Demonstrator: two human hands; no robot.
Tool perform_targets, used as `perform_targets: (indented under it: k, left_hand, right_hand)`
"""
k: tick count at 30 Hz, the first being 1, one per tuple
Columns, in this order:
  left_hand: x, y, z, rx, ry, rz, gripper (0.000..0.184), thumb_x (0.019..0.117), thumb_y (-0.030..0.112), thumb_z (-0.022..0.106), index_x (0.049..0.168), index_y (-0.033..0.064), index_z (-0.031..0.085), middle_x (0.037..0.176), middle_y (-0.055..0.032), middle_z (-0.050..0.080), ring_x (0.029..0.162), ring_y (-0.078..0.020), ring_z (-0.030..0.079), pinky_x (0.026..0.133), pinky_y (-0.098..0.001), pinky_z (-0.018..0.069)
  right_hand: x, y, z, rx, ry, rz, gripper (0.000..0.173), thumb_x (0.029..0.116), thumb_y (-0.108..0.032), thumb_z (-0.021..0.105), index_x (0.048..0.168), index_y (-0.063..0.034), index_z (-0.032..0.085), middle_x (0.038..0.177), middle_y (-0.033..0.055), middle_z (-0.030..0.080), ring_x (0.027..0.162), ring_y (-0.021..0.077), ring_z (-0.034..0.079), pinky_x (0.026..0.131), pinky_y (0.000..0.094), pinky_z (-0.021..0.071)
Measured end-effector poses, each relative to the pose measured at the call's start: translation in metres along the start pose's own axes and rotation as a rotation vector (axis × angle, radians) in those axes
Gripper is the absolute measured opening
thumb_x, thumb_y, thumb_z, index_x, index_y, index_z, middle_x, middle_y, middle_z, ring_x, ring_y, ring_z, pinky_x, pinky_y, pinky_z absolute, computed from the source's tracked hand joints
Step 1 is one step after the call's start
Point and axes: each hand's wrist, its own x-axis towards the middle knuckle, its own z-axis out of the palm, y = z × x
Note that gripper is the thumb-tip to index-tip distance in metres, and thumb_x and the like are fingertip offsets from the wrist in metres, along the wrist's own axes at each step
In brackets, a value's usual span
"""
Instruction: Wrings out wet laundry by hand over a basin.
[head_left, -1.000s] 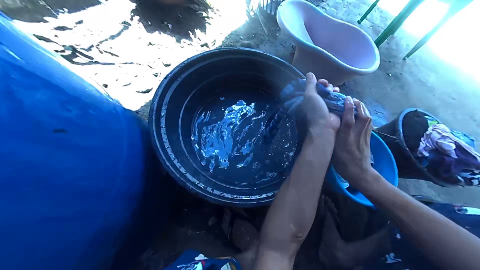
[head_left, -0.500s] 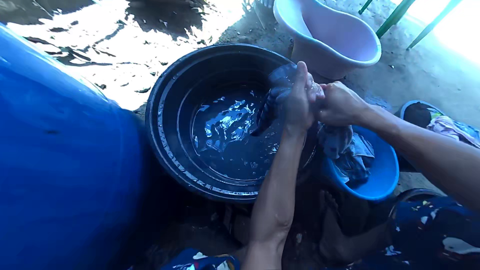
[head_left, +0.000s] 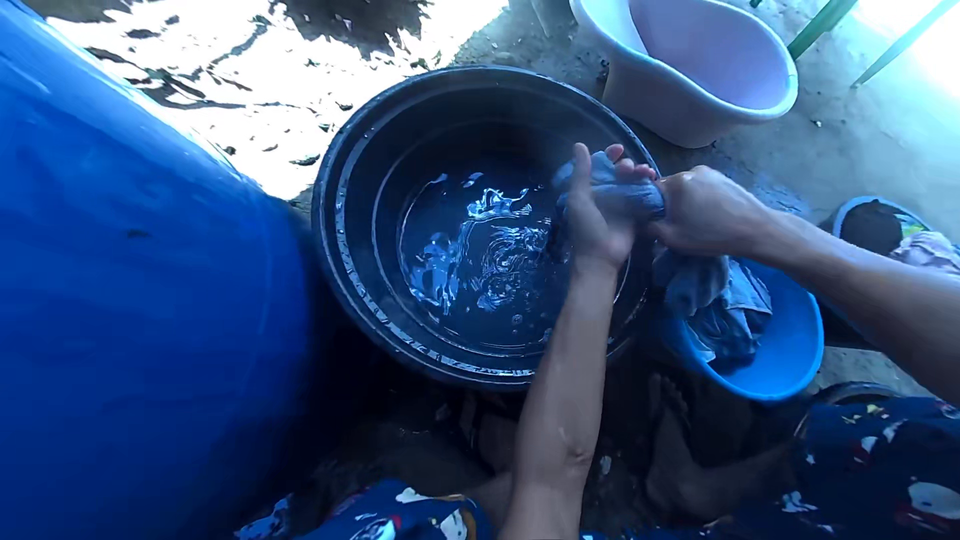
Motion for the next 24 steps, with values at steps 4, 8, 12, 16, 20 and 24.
perform_targets:
  k: [4,8,12,16,20,24]
  left_hand:
    - [0.002,0.004,0.014,-0.106,0.326,0.074,0.071,0.1022,0.069,0.030,0.118,0.0066,0.059,0.101,-0.0081,0.073,0.094,-0.0183,0.072,0.086,-0.0351,0.0594]
    - [0.011,0.011,0.016,-0.181,0.426,0.141,0.039,0.1095,0.047,0.036,0.103,0.0140,0.055,0.086,0.0000,0.066,0.083,-0.0112,0.069,0.080,-0.0298,0.0588]
    - [0.011,0.004,0.049,-0.134,0.386,0.138,0.029,0.1120,0.037,0.033,0.099,0.0174,0.052,0.070,0.0045,0.054,0.063,-0.0080,0.061,0.066,-0.0256,0.0565]
    - [0.004,-0.011,0.072,-0.159,0.248,0.092,0.040,0.1109,0.046,0.032,0.091,0.0168,0.051,0.071,0.0021,0.057,0.067,-0.0114,0.064,0.070,-0.0283,0.0587]
    - [0.003,0.000,0.068,0.002,0.024,0.182,0.056,0.1104,0.051,0.031,0.069,0.0171,0.047,0.066,-0.0022,0.063,0.082,-0.0200,0.073,0.087,-0.0393,0.0595]
    - [0.005,0.006,0.054,0.190,-0.174,0.159,0.059,0.1120,0.046,0.027,0.060,0.0205,0.039,0.046,0.0047,0.041,0.051,-0.0120,0.057,0.082,-0.0386,0.0585]
  right_hand:
    - [-0.019,-0.013,-0.011,-0.300,0.210,-0.003,0.024,0.0861,-0.023,0.070,0.084,-0.0035,0.056,0.068,0.0174,0.060,0.066,0.0418,0.066,0.053,0.0566,0.0456]
    - [-0.028,-0.001,0.005,-0.245,0.590,-0.114,0.022,0.0804,-0.010,0.076,0.094,0.0008,0.062,0.081,0.0214,0.063,0.072,0.0438,0.067,0.052,0.0561,0.0483]
    - [-0.031,-0.008,0.038,-0.181,0.936,-0.167,0.041,0.0952,-0.004,0.063,0.135,0.0009,0.056,0.128,0.0254,0.062,0.110,0.0411,0.066,0.084,0.0509,0.0567]
    - [-0.022,-0.013,0.051,0.004,1.048,-0.108,0.057,0.0970,-0.007,0.056,0.150,0.0032,0.040,0.130,0.0247,0.059,0.109,0.0354,0.067,0.085,0.0453,0.0590]
    - [-0.016,-0.007,0.023,-0.033,0.883,0.055,0.036,0.0886,-0.020,0.071,0.114,0.0034,0.063,0.090,0.0230,0.071,0.075,0.0428,0.071,0.058,0.0588,0.0535]
    - [-0.010,0.000,-0.011,0.059,0.364,0.012,0.030,0.0803,-0.033,0.069,0.068,-0.0090,0.057,0.064,0.0111,0.060,0.065,0.0333,0.064,0.054,0.0562,0.0454]
